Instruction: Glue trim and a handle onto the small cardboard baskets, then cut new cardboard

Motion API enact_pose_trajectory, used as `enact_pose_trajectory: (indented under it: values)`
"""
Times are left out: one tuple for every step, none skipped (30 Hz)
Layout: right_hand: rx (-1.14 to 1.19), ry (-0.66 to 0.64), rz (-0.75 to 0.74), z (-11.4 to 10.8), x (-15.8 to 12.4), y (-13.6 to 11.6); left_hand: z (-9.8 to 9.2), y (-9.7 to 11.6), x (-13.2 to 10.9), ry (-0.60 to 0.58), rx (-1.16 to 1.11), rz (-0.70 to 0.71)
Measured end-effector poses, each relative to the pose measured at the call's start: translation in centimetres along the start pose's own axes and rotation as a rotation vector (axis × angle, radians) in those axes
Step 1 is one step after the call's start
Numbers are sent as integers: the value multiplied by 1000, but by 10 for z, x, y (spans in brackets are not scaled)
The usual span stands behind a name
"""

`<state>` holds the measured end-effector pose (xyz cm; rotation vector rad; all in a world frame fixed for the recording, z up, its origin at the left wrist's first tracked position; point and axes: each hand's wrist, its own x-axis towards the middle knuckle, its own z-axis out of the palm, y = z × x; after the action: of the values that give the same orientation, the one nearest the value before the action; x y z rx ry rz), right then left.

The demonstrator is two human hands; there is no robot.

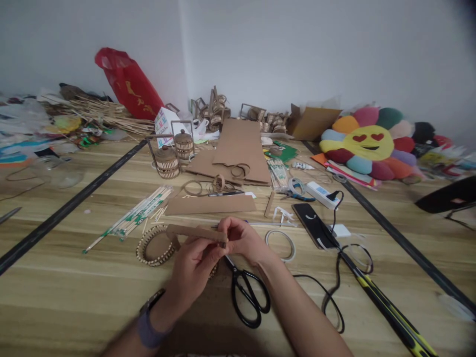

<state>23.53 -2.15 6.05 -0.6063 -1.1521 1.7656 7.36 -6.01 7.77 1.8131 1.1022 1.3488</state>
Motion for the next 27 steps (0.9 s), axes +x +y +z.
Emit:
enact_pose_trajectory:
  values:
    - [7, 2, -6, 1, 0, 0, 0, -1, -1, -4, -6, -9]
    - [6, 1, -12, 2, 0, 0, 0, -2, -2, -7, -15, -21]
    - [3, 0, -16, 2, 0, -1, 1, -4, -2, -8, -25, -33]
    - [0, 1, -15, 3, 0, -1, 1, -5, -3, -10, -36, -45]
    - [-3, 7, -14, 3, -1, -1, 2, -6, -3, -14, -49, -55]
    - [-5, 17, -8, 2, -1, -1, 3, -8, -3, -20, -62, -63]
    - [-5, 30, -3, 2, -2, -1, 3, -8, -3, -24, -71, -67]
    - [-5, 40, 2, 1, -2, -2, 4, -9, -3, -26, -72, -69]
    - [-8, 46, 10, 1, -3, -2, 5, -9, -3, -23, -67, -68]
    - [-12, 48, 20, 0, -3, -3, 6, -9, -3, -15, -58, -68]
    - [-17, 47, 30, 0, -3, -4, 6, -9, -3, -3, -45, -68]
    - [-25, 46, 38, 0, -3, -5, 7, -9, -3, 10, -32, -69]
    - [-33, 52, 38, 0, -3, -6, 7, -9, -3, 17, -23, -70]
    - [-41, 66, 31, 1, -3, -6, 8, -10, -3, 20, -23, -73]
    - [-48, 83, 15, 2, -4, -7, 8, -10, -3, 17, -28, -79]
    - [-56, 101, -8, 3, -4, -7, 8, -11, -4, 11, -38, -84]
    - [-65, 116, -40, 4, -4, -6, 9, -11, -4, 5, -53, -89]
    - [-77, 127, -76, 5, -4, -5, 9, -12, -4, -3, -71, -95]
    - [-91, 133, -117, 6, -3, -3, 10, -13, -5, -11, -84, -102]
    - [-103, 141, -161, 6, -3, 0, 10, -14, -5, -18, -95, -108]
    - [-115, 151, -203, 6, -3, 3, 11, -14, -6, -25, -104, -115]
    - [-123, 168, -241, 6, -3, 6, 11, -15, -6, -26, -117, -118]
    - [-128, 187, -271, 6, -3, 9, 12, -16, -7, -27, -132, -122]
    - [-133, 208, -295, 6, -3, 12, 13, -17, -7, -28, -149, -124]
    - [-138, 228, -314, 5, -3, 14, 13, -17, -7, -27, -167, -126]
    - [-144, 244, -324, 5, -3, 17, 14, -17, -7, -26, -180, -128]
    - [-148, 258, -328, 5, -3, 19, 14, -17, -7, -24, -187, -131]
